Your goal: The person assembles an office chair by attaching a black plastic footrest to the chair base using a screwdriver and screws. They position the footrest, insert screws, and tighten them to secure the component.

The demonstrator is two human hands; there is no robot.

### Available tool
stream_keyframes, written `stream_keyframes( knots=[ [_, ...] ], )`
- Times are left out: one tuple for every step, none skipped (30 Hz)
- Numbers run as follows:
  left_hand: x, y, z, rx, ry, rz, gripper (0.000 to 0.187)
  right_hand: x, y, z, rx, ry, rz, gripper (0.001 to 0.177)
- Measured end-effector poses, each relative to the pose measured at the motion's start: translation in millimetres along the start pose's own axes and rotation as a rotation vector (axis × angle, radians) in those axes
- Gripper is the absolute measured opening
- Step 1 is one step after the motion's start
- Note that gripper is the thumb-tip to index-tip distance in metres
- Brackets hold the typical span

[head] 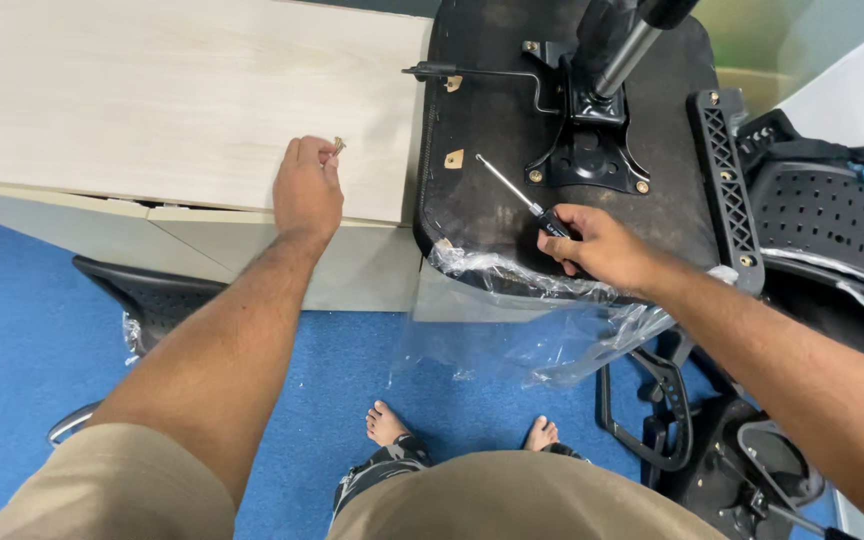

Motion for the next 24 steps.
stream_keyframes(
  knots=[
    [-14,-1,-4,-0.034,-0.013,0.035,0.024,-3,-4,-5,-0.005,-0.002,0.012,0.01],
    [-28,-3,-7,-0.069,-0.033,0.07,0.03,-5,-10,-11,-0.011,-0.003,0.024,0.011],
    [-42,-5,-9,-0.102,-0.051,0.105,0.035,-8,-17,-17,-0.015,-0.004,0.037,0.012],
    [-57,-10,-10,-0.135,-0.07,0.14,0.041,-10,-24,-24,-0.02,-0.027,0.037,0.015],
    [-67,-15,-8,-0.147,-0.049,0.105,0.039,-11,-30,-32,-0.022,-0.052,0.038,0.018],
    [-77,-20,-6,-0.159,-0.028,0.07,0.038,-12,-37,-39,-0.024,-0.078,0.037,0.022],
    [-87,-26,-4,-0.17,-0.008,0.036,0.036,-12,-44,-47,-0.026,-0.113,0.018,0.024],
    [-99,-34,-3,-0.184,-0.008,0.04,0.034,-12,-52,-55,-0.028,-0.148,-0.003,0.026],
    [-112,-42,1,-0.193,-0.011,0.045,0.031,-15,-62,-63,-0.032,-0.182,-0.019,0.029],
    [-124,-51,6,-0.202,-0.014,0.05,0.029,-21,-68,-72,-0.034,-0.16,-0.018,0.03],
    [-138,-59,12,-0.221,-0.043,0.062,0.028,-27,-75,-81,-0.042,-0.135,-0.011,0.031],
    [-152,-66,16,-0.24,-0.073,0.075,0.026,-34,-82,-92,-0.051,-0.11,-0.004,0.032],
    [-166,-73,21,-0.258,-0.105,0.086,0.025,-40,-91,-104,-0.069,-0.129,-0.003,0.034],
    [-182,-79,27,-0.275,-0.142,0.108,0.024,-46,-99,-116,-0.088,-0.148,-0.002,0.035],
    [-200,-84,34,-0.297,-0.178,0.128,0.023,-50,-106,-127,-0.105,-0.17,-0.004,0.037],
    [-218,-88,40,-0.318,-0.215,0.149,0.021,-56,-114,-139,-0.141,-0.183,0.013,0.038],
    [-237,-91,47,-0.318,-0.23,0.191,0.02,-64,-124,-152,-0.182,-0.189,0.034,0.039],
    [-257,-94,54,-0.317,-0.245,0.232,0.019,-72,-131,-164,-0.223,-0.196,0.055,0.04],
    [-277,-95,63,-0.31,-0.261,0.279,0.018,-80,-139,-174,-0.251,-0.186,0.053,0.04],
    [-291,-94,74,-0.263,-0.333,0.28,0.018,-88,-145,-184,-0.279,-0.176,0.051,0.04],
    [-307,-93,88,-0.212,-0.407,0.283,0.018,-96,-150,-192,-0.31,-0.167,0.052,0.041],
    [-327,-95,100,-0.176,-0.487,0.343,0.021,-105,-154,-196,-0.332,-0.132,0.064,0.038],
    [-347,-95,112,-0.142,-0.571,0.406,0.025,-114,-158,-200,-0.356,-0.102,0.073,0.036],
    [-363,-92,129,-0.046,-0.57,0.389,0.023,-121,-162,-205,-0.381,-0.071,0.081,0.033]
  ],
)
Point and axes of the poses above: each hand's wrist, its own y-axis towards the middle knuckle, its own z-axis out of the palm, x = y × z, the point moved 8 cm from there along y, towards the middle knuckle, and after that the axes turned 9 degrees about x, right-handed, at the moved point
